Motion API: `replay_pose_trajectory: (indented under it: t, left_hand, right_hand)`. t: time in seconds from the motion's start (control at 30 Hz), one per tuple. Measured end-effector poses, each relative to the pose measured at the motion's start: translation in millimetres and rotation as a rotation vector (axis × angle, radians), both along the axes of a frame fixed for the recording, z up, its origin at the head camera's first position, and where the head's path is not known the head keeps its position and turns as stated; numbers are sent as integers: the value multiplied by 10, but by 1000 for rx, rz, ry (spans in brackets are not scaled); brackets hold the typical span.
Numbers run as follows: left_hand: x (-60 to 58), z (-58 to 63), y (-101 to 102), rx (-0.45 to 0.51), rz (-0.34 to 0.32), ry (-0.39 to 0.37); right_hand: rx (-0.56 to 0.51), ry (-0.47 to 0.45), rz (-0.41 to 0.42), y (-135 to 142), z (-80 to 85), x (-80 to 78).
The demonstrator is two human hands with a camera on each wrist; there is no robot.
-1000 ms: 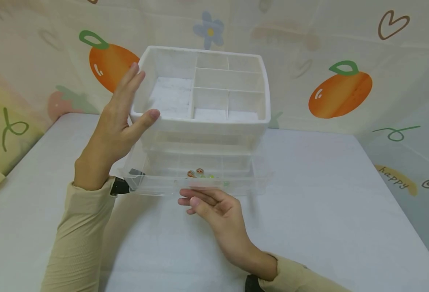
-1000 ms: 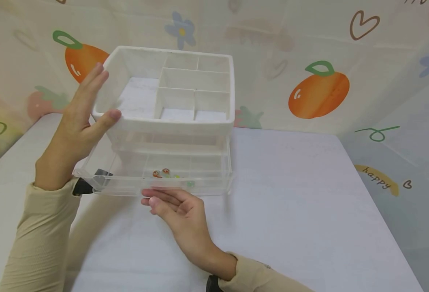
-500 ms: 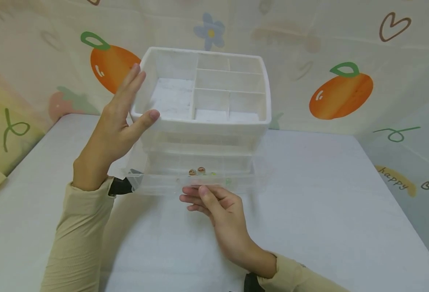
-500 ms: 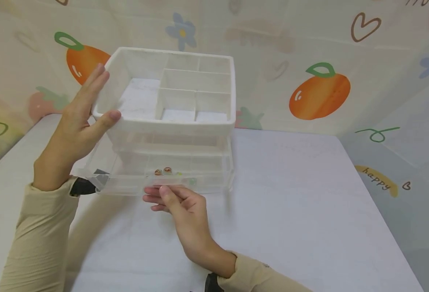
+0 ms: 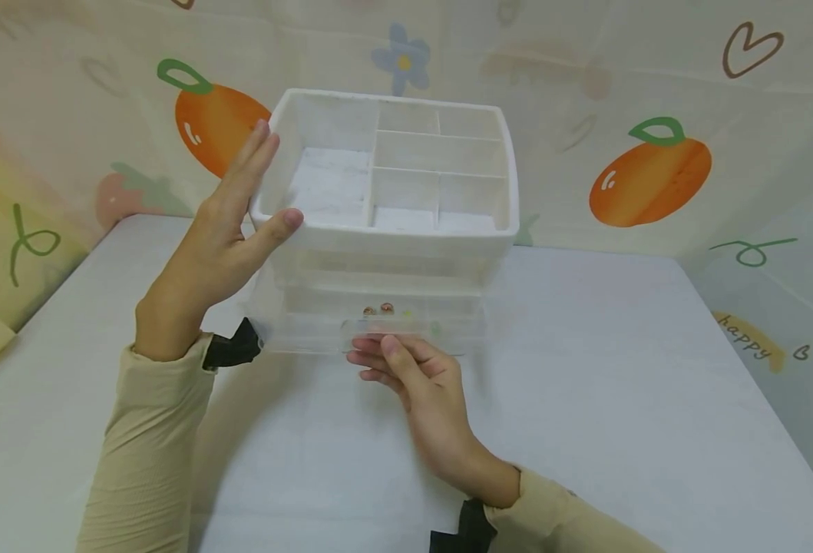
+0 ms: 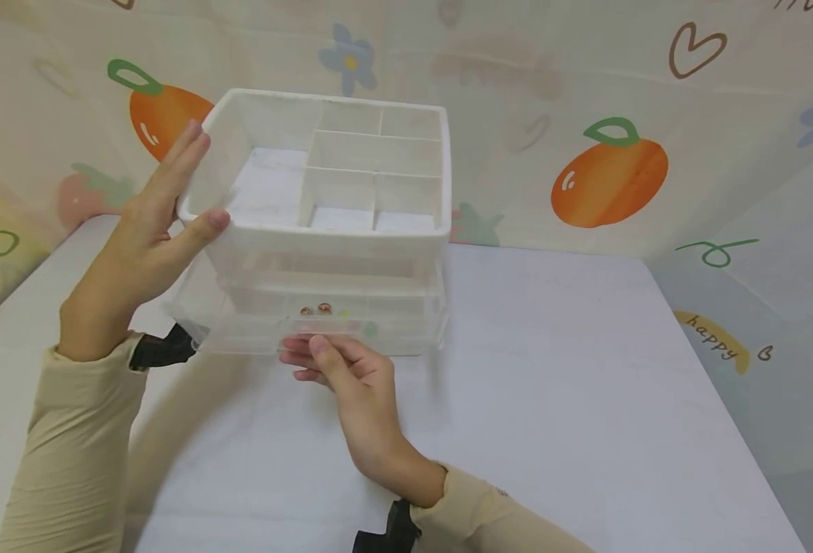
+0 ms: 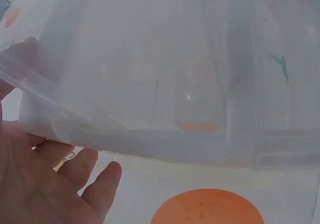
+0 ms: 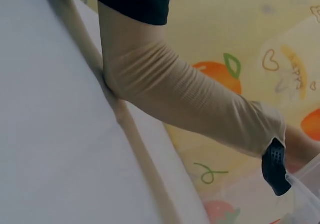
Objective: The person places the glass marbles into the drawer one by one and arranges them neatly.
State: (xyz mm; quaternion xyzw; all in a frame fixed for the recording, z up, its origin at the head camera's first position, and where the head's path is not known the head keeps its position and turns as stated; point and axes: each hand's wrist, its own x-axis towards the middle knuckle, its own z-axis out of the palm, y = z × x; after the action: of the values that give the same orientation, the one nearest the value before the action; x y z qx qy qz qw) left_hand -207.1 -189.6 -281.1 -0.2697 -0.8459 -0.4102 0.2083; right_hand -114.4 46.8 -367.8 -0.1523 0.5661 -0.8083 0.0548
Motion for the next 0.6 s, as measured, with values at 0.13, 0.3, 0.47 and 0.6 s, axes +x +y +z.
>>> replay_pose_trajectory:
  t: [0.13,0.3,0.47,0.6]
  left_hand:
    - [-1,8,-4,-4,-2,-18]
    - [-3,17,-8,-25,13,-25]
    - [-3,17,-16,-40,20,-20]
    - [-8,7,-22,-39,19,-3]
  right_hand:
    - [-8,-1,-10,-9,5,-35]
    - [-17,0,-21,-25,15,-77]
    - [-21,-4,-28,-43,36,-117]
    - [-26,-16,-29,-52,60,-132]
